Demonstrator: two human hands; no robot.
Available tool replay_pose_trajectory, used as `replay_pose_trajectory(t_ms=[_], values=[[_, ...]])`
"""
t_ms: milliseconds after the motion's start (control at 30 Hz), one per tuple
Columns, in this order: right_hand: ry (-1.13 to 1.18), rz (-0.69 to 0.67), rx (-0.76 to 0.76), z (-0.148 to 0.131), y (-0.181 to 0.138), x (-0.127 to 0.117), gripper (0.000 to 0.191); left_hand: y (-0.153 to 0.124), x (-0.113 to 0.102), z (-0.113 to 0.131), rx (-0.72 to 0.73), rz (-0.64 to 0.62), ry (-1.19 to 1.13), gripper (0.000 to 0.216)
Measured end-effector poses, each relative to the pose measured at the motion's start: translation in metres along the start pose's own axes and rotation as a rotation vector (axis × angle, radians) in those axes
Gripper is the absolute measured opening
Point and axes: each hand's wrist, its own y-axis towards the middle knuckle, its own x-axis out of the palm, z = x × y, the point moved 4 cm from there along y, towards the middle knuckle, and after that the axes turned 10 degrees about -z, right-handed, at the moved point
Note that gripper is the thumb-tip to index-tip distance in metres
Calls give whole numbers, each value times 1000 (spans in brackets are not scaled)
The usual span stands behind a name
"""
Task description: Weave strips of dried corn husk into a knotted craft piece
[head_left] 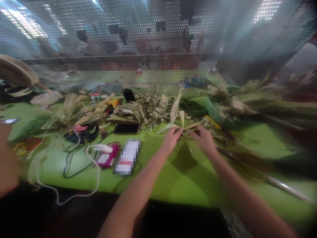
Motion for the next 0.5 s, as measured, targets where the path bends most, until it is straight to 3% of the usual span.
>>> replay_pose_trajectory(t_ms=[167, 500], values=[[217, 9, 38, 2, 3, -2, 34, -3, 12, -3, -45, -85, -127, 36], [97, 77, 21, -6, 1, -8, 35, -6, 19, 1, -85, -153, -116, 38]])
